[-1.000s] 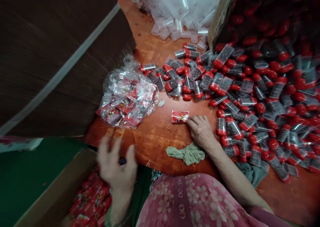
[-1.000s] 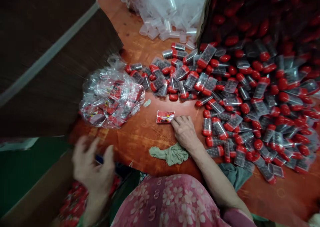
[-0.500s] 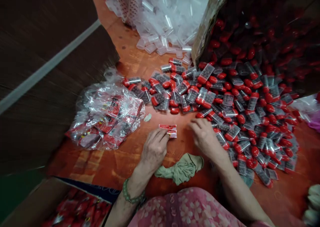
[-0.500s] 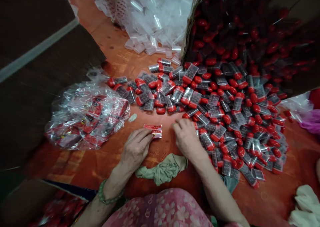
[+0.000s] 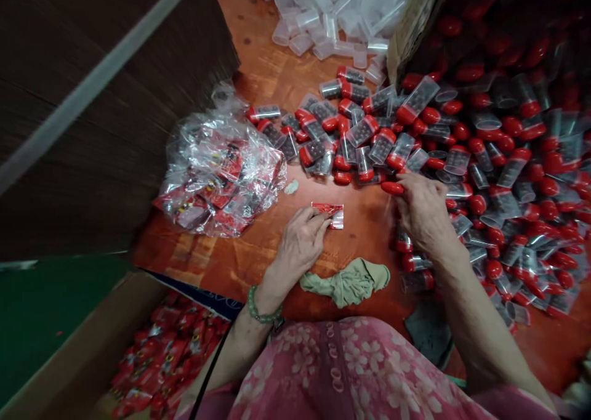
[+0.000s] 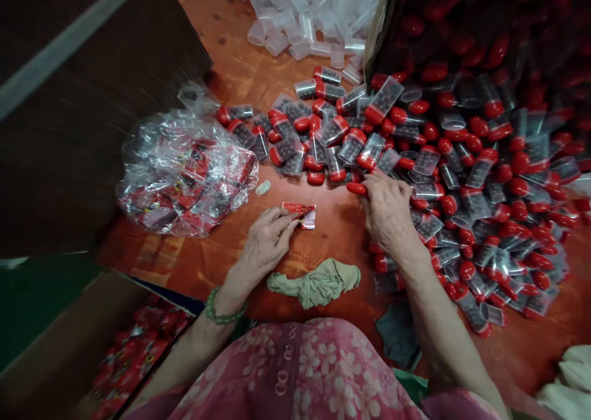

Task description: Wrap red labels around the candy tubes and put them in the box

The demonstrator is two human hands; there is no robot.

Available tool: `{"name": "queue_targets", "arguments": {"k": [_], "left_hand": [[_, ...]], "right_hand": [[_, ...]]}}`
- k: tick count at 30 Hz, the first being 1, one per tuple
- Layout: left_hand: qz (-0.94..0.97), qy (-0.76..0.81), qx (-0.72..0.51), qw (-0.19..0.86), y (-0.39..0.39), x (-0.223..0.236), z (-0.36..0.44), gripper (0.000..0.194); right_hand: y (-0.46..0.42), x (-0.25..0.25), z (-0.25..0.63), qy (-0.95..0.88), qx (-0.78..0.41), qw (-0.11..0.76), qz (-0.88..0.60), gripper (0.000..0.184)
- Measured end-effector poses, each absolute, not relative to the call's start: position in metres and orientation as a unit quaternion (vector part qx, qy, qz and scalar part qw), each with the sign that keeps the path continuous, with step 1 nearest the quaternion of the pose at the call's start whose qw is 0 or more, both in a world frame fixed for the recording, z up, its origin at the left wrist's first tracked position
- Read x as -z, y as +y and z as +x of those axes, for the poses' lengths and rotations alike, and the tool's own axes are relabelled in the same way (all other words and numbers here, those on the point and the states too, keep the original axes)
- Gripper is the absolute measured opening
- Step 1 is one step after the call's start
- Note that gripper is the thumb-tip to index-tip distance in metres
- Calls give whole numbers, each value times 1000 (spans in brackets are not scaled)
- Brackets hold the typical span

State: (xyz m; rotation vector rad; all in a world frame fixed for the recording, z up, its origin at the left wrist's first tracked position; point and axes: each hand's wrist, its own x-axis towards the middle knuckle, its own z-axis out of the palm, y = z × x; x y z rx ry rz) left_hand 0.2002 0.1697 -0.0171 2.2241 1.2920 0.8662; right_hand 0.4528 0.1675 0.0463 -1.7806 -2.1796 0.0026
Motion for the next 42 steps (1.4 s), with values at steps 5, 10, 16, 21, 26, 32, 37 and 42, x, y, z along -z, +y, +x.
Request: {"name": "queue_targets", "arguments": {"k": [5, 10, 16, 21, 26, 32, 37, 42], "left_hand": [[730, 498, -363, 294, 175, 15, 200, 12], [695, 490, -431, 303, 170, 5, 202, 4], [727, 462, -430, 269, 159, -14, 199, 4], [756, 435, -414, 261, 151, -26, 196, 3], [769, 421, -397, 271, 146, -29, 194, 9], [804, 414, -358, 232, 143, -30, 190, 12], [784, 408, -371, 284, 141, -25, 188, 6], [771, 394, -383, 321, 139, -19, 189, 6]], "right_hand": [[140, -54, 427, -684, -253, 319, -605, 24], [127, -46, 417, -627, -347, 380, -584, 22], [122, -55, 419, -718, -302, 323, -537, 22], [120, -68, 415, -807, -240, 248, -479, 27], [117, -69, 414, -843, -170, 123, -495, 30], [116, -72, 417, -849, -172, 68, -494, 33], [114, -85, 422, -815, -248, 178, -493, 30], [114, -88, 420, -806, -275, 203, -483, 30]]}}
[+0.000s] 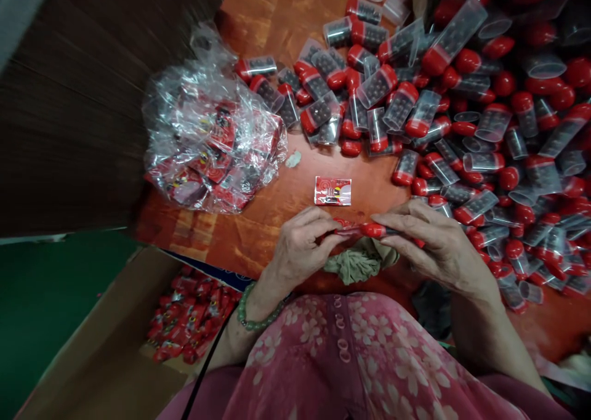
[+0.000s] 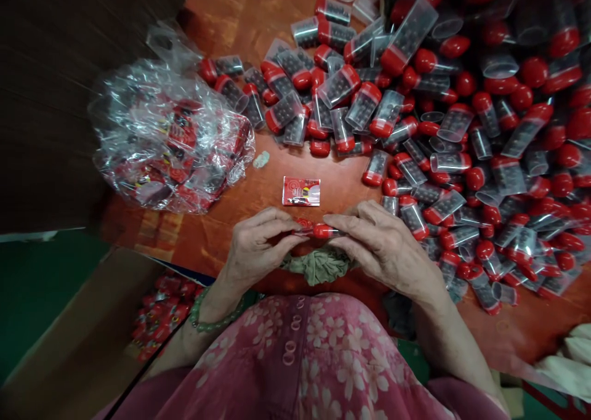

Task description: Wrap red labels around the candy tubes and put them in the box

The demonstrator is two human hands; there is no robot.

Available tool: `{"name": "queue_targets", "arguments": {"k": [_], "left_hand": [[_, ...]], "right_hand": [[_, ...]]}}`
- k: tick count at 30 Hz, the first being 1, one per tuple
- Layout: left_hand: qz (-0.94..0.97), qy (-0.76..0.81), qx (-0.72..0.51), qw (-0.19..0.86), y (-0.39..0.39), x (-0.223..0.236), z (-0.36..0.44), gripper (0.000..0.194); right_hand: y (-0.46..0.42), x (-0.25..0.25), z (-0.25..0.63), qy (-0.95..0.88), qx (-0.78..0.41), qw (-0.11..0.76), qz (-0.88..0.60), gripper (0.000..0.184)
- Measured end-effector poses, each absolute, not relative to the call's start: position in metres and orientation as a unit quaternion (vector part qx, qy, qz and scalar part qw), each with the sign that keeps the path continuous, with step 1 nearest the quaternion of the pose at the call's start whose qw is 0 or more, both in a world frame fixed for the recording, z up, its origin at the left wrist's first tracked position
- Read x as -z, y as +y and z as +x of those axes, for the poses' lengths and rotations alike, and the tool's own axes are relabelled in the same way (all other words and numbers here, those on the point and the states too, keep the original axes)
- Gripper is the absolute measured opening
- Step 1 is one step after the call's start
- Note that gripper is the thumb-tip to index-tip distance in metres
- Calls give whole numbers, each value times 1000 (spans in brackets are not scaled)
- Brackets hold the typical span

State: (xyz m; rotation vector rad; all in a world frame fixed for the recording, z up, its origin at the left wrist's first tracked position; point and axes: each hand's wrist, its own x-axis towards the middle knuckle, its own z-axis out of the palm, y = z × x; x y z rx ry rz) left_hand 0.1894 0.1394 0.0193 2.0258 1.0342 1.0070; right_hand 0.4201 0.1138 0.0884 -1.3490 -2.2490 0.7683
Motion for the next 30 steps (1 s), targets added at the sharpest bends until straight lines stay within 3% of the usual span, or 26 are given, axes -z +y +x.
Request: {"name": "queue_targets", "arguments": {"k": [12, 19, 24, 28, 30], "left_hand": [[794, 374, -344, 333, 132, -12, 186, 13], [800, 352, -328, 357, 132, -7, 182, 13], [819, 336, -300, 355, 137, -7, 179, 21], [815, 330, -297, 372, 142, -12, 175, 20], [794, 338, -305, 403, 143, -13, 172, 29]], "right_hand": [[117, -85, 408, -840, -268, 11, -471, 34], [122, -81, 404, -836, -298, -45, -460, 32], [128, -82, 399, -843, -317, -21, -434, 32], [133, -80, 398, -829, -358, 40, -427, 32], [135, -78, 399, -798, -413, 89, -430, 29]]}}
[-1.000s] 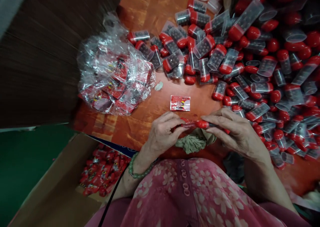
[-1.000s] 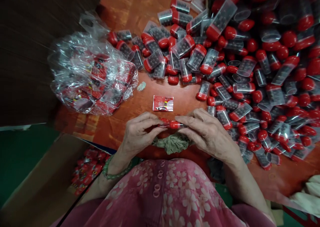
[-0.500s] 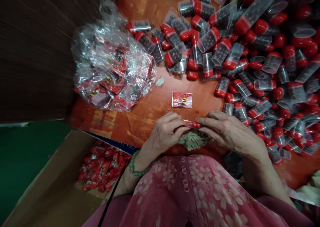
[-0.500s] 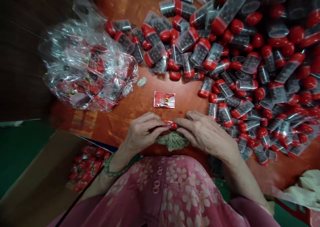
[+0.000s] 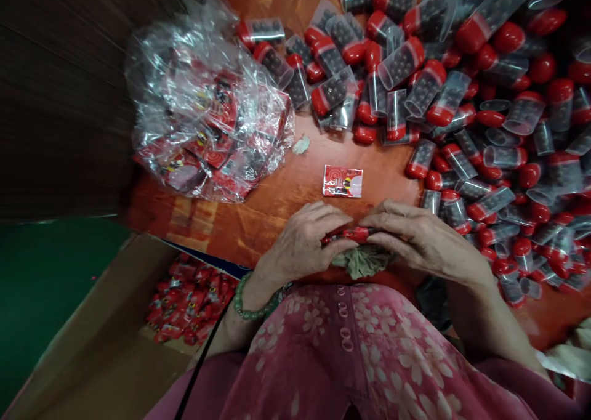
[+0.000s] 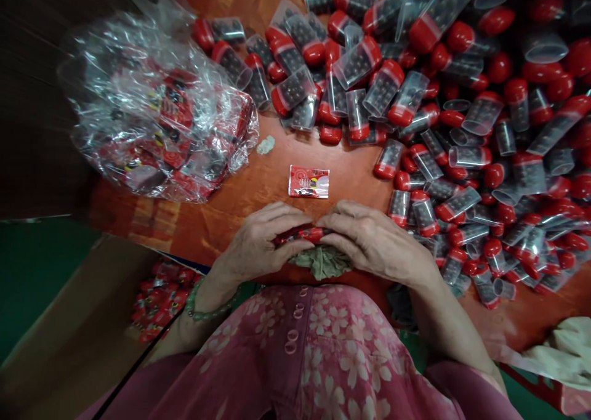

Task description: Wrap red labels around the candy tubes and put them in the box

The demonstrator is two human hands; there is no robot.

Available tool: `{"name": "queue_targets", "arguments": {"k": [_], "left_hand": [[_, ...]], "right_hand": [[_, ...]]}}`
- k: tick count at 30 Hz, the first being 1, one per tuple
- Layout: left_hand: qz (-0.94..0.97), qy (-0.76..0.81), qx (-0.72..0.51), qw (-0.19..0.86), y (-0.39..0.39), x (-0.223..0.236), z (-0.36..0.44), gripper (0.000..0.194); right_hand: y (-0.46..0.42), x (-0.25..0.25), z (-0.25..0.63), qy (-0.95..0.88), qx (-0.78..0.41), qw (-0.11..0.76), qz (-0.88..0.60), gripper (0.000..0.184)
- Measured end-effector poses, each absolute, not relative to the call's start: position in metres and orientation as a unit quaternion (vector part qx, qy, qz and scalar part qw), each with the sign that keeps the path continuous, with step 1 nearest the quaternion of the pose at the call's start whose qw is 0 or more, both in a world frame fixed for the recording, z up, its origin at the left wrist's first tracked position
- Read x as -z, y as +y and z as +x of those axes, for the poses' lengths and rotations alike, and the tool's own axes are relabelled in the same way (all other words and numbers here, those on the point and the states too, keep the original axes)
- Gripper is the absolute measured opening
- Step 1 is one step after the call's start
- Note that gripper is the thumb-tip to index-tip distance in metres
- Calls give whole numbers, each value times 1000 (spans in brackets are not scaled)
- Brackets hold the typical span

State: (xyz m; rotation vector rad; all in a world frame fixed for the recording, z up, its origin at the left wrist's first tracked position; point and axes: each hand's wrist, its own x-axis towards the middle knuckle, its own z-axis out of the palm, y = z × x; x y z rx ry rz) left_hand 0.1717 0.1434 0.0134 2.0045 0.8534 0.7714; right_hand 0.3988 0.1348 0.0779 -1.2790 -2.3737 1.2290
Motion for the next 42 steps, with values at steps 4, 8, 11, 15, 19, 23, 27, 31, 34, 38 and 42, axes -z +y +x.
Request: {"name": "queue_targets", "arguments": {"k": [4, 8, 11, 15, 19, 23, 27, 31, 34, 38, 42], "left_hand": [[657, 357, -322, 581, 142, -12, 169, 65], [483, 394, -322, 712, 138, -11, 175, 29], [431, 444, -315, 719, 134, -13, 182, 27], [403, 465, -324, 719, 126, -12, 186, 24], [334, 430, -360, 757, 120, -11, 191, 26], [270, 372, -356, 813, 116, -15, 204, 43], [261, 404, -352, 803, 113, -14, 219, 37], [230, 438, -380, 782, 111, -12, 224, 36], [215, 442, -387, 780, 111, -12, 224, 34], [205, 449, -391, 777, 111, -11, 227, 35], [196, 443, -401, 777, 116, -8, 227, 33]], "right_hand": [[133, -71, 400, -660, -526, 204, -496, 22], [123, -62, 396, -486, -629, 289, -534, 20], [113, -53, 391, -398, -671, 342, -524, 17], [100, -44, 387, -342, -681, 391, -516, 14], [90, -39, 389, -333, -663, 426, -518, 17], [84, -35, 391, -352, -638, 430, -533, 20], [80, -36, 385, -388, -604, 426, -550, 27], [73, -40, 381, -419, -588, 408, -559, 37], [67, -40, 382, -442, -594, 371, -561, 40], [61, -33, 377, -458, -565, 378, -573, 37], [63, -24, 366, -512, -456, 386, -618, 41]]}}
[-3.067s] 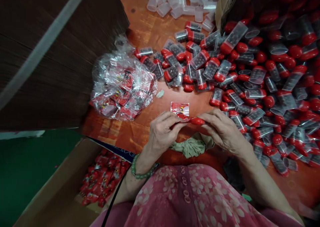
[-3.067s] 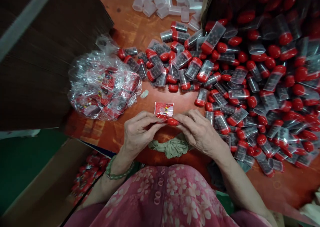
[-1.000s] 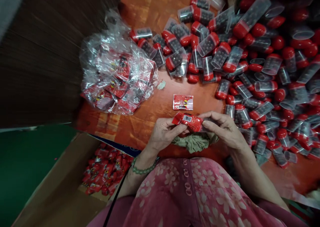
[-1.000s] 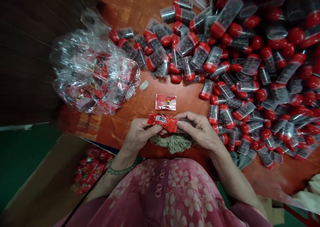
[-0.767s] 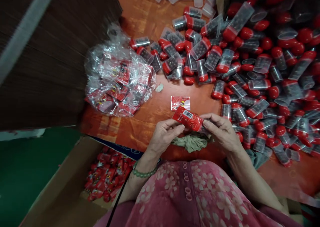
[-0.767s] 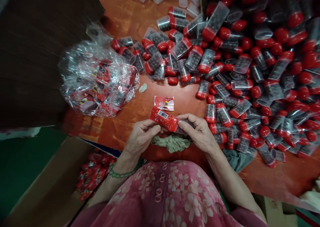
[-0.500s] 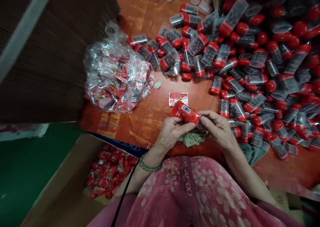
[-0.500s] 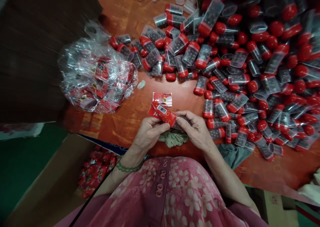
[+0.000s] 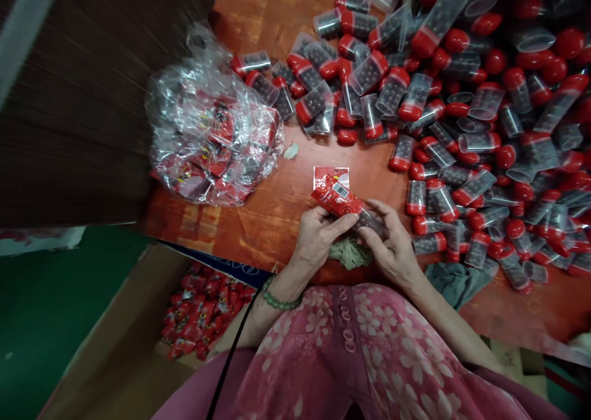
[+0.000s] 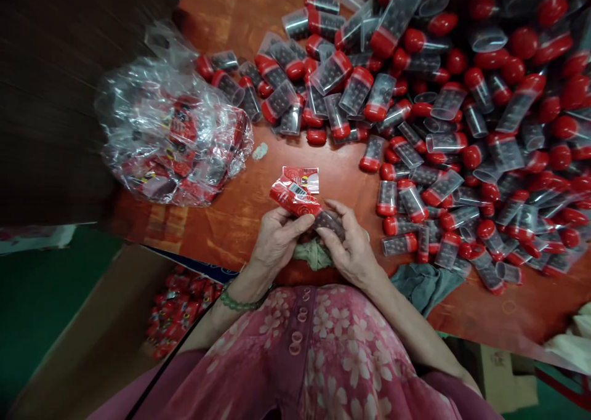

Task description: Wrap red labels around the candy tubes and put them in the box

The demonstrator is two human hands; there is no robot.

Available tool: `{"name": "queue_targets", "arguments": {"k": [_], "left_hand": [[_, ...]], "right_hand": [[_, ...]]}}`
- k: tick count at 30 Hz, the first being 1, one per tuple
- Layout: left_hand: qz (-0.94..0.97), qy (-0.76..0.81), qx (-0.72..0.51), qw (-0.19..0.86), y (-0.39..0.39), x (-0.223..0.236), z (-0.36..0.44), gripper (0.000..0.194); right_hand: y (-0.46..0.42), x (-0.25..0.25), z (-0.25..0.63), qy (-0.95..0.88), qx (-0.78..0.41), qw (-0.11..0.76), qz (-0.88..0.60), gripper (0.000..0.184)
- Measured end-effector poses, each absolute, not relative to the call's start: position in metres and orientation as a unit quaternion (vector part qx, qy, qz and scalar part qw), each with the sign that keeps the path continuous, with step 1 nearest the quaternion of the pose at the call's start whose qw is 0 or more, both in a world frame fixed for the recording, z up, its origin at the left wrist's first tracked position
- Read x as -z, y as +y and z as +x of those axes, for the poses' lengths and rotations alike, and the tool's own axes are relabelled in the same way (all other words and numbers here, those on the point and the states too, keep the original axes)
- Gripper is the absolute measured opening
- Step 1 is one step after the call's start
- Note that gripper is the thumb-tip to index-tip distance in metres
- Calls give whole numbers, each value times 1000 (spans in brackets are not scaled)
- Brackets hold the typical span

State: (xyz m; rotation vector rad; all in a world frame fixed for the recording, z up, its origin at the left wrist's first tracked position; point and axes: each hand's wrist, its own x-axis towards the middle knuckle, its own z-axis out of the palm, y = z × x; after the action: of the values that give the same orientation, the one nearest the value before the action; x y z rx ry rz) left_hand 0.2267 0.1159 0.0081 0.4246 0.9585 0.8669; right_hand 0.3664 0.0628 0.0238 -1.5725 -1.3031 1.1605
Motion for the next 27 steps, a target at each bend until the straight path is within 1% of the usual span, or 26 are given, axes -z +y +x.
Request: {"name": "queue_targets", "arguments": {"k": [2, 3, 5, 7, 11, 15, 17, 22, 27], "left_hand": [[200, 438, -411, 774, 119, -7, 225, 31], [204, 433, -415, 774, 120, -7, 224, 29], [215, 417, -425, 774, 122, -7, 221, 27], [217, 400, -435, 777, 122, -9, 220, 31], [195, 401, -445, 777, 123, -13, 218, 41], [179, 394, -455, 778, 126, -14, 214, 38], [174, 387, -464, 777, 125, -13, 212, 37], [219, 397, -448, 771, 122, -12, 211, 40], [240, 364, -504, 746, 128, -13, 206, 37]], "right_hand": [[65, -20, 363, -539, -404, 388, -629, 41], [67, -19, 361, -539, -404, 393, -626, 40], [71, -17, 358, -511, -458, 404, -605, 40], [75, -17, 355, -478, -518, 412, -578, 42], [80, -21, 348, -481, -536, 411, -559, 42], [81, -24, 345, -460, -586, 391, -540, 34], [81, -23, 344, -437, -604, 395, -537, 33], [83, -20, 337, -419, -580, 437, -545, 35], [85, -24, 335, -447, -556, 434, -550, 29]]}}
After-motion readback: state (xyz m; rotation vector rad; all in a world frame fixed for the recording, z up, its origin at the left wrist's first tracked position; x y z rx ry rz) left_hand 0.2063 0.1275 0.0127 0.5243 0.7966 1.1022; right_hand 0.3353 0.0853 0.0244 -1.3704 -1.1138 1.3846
